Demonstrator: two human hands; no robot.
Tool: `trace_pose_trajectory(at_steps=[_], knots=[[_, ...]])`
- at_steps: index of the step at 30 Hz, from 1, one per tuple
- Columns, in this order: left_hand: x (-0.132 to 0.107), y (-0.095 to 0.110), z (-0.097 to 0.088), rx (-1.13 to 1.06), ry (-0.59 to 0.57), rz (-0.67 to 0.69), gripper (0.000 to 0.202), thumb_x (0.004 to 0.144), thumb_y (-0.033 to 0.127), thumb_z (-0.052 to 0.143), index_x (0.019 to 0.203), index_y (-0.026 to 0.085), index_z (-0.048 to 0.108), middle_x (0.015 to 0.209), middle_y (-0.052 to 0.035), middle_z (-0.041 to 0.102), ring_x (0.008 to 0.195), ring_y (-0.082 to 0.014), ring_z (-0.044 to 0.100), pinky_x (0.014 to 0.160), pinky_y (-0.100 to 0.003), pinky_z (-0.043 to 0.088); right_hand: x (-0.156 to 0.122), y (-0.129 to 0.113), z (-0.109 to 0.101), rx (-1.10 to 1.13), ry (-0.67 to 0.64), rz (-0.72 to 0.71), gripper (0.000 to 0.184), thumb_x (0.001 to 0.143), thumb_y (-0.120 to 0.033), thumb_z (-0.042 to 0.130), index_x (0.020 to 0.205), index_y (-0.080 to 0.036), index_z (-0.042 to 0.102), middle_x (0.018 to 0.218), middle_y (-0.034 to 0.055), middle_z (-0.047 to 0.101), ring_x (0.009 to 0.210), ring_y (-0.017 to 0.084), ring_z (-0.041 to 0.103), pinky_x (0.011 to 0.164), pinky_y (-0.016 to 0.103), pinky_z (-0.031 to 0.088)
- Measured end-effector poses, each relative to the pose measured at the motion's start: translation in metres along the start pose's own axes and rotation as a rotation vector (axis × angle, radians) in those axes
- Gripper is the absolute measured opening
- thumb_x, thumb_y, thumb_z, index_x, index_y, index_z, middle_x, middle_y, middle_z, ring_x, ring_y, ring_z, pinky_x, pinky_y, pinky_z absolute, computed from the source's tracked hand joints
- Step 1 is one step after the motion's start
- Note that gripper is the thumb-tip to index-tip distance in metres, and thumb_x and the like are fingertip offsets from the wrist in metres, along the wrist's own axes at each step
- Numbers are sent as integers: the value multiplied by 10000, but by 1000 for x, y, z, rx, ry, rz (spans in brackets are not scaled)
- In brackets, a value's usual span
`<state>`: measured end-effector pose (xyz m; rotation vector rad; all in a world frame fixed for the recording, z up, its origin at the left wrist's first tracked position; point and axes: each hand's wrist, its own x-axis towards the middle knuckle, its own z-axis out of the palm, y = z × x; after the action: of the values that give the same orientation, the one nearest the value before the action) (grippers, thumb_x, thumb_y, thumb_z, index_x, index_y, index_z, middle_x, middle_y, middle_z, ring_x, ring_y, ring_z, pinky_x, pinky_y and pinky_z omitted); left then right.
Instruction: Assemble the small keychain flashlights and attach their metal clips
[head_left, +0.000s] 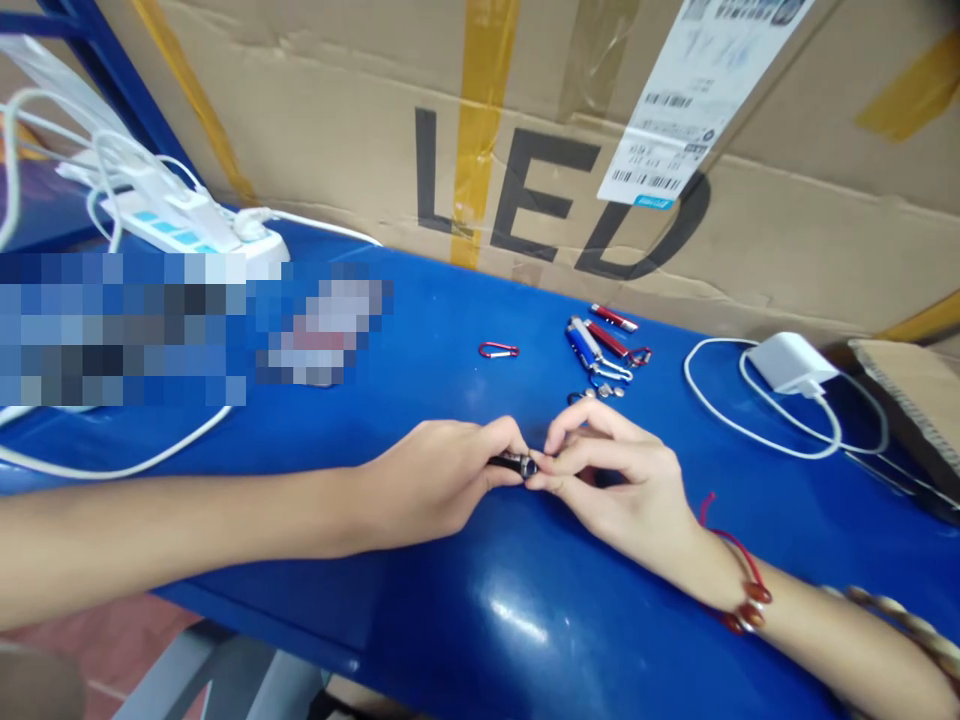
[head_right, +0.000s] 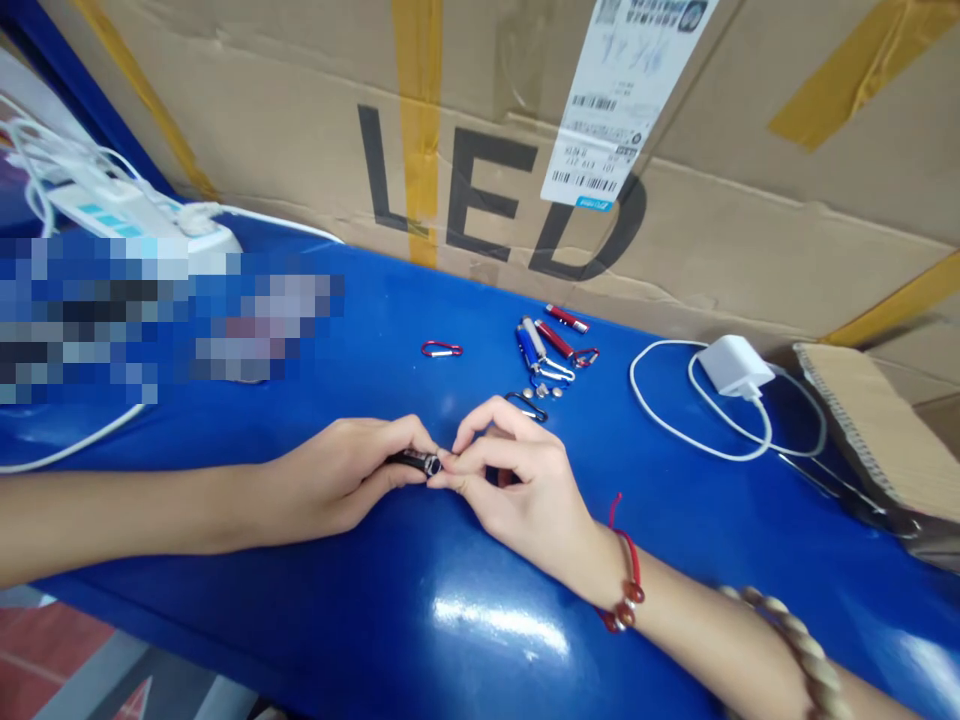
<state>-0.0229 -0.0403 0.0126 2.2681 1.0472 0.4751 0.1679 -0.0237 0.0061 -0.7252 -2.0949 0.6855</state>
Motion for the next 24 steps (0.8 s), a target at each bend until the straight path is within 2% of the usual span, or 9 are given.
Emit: trace_pose_trajectory(at_steps=[4,9,16,24], knots=[[-1,0,0,23,27,27,55,887,180,368,860,192,414,882,-28,629,825,-173,614,689,-251,437,2,-1,2,13,-1,39,136,706,-135,672,585,-164,616,720,5,516,543,68,464,435,197,363],[-2,0,1,78,74,65,95,876,150,384,794,198,376,833,-15,626,754,-159,615,623,-223,424,6,-5,3,68,-23,168,241,711,-198,668,512,-140,544,692,4,493,525,62,440,408,185,327],[-4,-5,3,214,206,173,130,892,165,364,800,186,454,756,-8,609,660,-144,583,592,-224,407,9,-6,6,180,-41,311,289,687,-219,678,476,-143,495,677,-5,486,559,73,470,484,201,375],[-3,-7,5,173,247,83,163,887,201,388,841,181,543,806,-20,639,761,-158,600,693,-245,455,10,-5,4,200,-39,399,275,695,-223,661,484,-142,505,704,-8,496,550,60,464,473,196,372]])
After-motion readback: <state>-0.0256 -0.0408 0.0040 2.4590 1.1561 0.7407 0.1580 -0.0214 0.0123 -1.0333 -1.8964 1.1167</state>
